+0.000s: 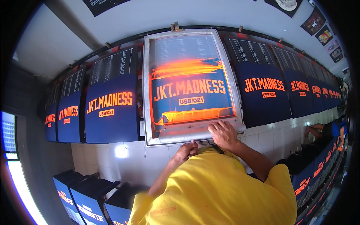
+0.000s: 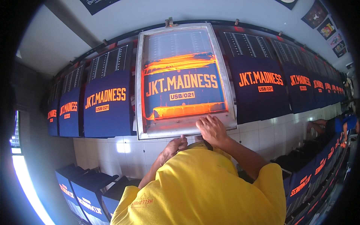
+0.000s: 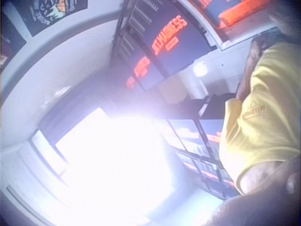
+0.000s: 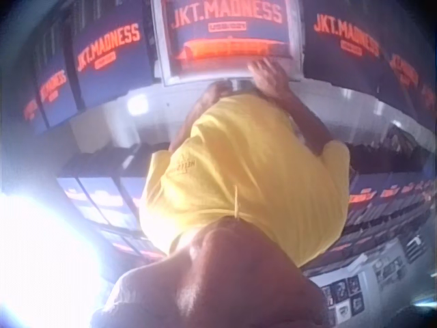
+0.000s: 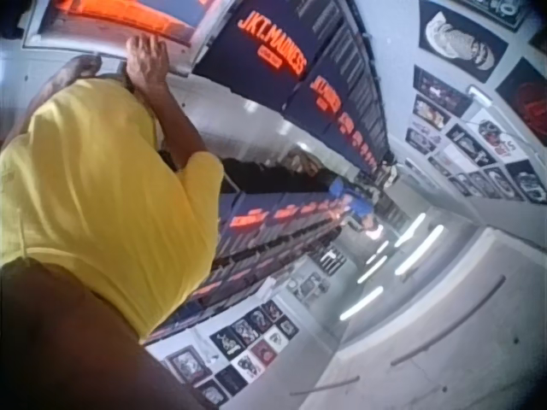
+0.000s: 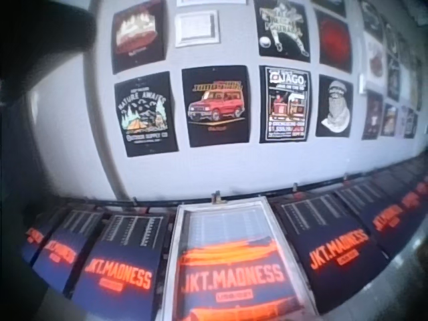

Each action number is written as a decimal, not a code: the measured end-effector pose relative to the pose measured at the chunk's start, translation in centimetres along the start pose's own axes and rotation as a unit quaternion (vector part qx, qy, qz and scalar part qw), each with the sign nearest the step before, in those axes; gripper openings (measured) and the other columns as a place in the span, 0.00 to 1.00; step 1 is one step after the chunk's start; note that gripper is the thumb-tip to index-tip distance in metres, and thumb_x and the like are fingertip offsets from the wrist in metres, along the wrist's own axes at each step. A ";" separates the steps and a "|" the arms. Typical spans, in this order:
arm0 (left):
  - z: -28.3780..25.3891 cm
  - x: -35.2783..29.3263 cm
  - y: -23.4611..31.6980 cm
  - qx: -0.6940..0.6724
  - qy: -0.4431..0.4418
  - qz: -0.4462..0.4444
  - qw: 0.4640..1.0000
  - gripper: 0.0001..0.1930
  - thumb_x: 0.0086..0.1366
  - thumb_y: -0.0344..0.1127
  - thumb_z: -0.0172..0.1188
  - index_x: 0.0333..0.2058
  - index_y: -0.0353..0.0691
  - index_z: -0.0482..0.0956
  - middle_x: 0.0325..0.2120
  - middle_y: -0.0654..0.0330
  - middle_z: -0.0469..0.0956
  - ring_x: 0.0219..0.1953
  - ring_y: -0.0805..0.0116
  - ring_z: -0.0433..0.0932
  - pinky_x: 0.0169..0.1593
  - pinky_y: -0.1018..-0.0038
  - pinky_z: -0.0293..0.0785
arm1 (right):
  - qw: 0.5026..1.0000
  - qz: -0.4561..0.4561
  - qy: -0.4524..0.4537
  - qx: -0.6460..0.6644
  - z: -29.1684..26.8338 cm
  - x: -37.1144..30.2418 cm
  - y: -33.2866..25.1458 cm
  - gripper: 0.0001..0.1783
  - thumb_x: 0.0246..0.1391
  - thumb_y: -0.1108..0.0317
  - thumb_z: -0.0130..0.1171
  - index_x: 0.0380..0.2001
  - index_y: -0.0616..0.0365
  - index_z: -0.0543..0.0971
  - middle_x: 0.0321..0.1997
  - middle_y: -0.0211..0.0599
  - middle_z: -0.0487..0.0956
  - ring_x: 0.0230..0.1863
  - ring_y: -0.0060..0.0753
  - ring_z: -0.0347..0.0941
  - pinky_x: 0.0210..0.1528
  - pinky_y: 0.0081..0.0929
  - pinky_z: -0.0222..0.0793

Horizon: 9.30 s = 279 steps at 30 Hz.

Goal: The person performs screen printing by sliding a squeegee across a screen frame to apply ink onto t-shirts and lifting the frame to check the result.

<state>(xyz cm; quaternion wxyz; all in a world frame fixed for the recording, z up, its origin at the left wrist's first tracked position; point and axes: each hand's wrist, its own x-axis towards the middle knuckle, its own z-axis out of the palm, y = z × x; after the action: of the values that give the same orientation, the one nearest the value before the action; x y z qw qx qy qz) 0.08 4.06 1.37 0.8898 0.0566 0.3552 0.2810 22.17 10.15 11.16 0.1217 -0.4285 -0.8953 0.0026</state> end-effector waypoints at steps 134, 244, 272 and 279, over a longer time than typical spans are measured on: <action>3.7 0.5 0.4 -0.035 -0.019 -0.031 0.999 0.08 0.74 0.36 0.43 0.32 0.47 0.65 0.16 0.70 0.59 0.16 0.77 0.56 0.21 0.81 0.52 | 0.999 0.011 0.031 -0.013 -1.6 -0.5 4.2 0.12 0.44 0.69 0.59 0.36 0.53 0.76 0.36 0.30 0.77 0.40 0.32 0.73 0.42 0.32 0.69; 8.9 -5.2 2.7 0.503 0.123 0.195 0.833 0.16 0.71 0.45 0.54 0.43 0.39 0.79 0.22 0.63 0.75 0.24 0.69 0.72 0.32 0.76 0.69 | 0.999 0.029 -0.036 0.016 -1.9 0.9 4.1 0.12 0.46 0.70 0.58 0.38 0.56 0.76 0.36 0.35 0.78 0.41 0.38 0.75 0.41 0.35 0.73; 5.5 -2.5 10.7 0.829 0.245 0.397 0.309 0.15 0.44 0.20 0.56 0.34 0.39 0.77 0.37 0.60 0.80 0.39 0.61 0.82 0.40 0.67 0.80 | 0.994 0.105 0.017 0.033 -1.8 -5.7 10.5 0.11 0.36 0.76 0.60 0.28 0.60 0.74 0.34 0.38 0.75 0.41 0.41 0.75 0.40 0.35 0.75; 4.6 3.3 16.6 0.832 0.242 0.413 0.280 0.20 0.41 0.20 0.58 0.37 0.38 0.81 0.39 0.57 0.83 0.43 0.62 0.83 0.42 0.70 0.81 | 0.995 0.085 0.056 0.013 1.1 0.1 16.1 0.10 0.38 0.77 0.58 0.30 0.63 0.77 0.35 0.39 0.77 0.38 0.40 0.77 0.38 0.32 0.77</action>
<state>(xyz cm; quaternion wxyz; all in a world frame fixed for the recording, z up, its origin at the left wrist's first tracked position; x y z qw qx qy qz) -2.56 20.14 7.79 0.0003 0.8350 0.5251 0.1643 34.22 20.53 8.34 0.1764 -0.5009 -0.8473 0.0000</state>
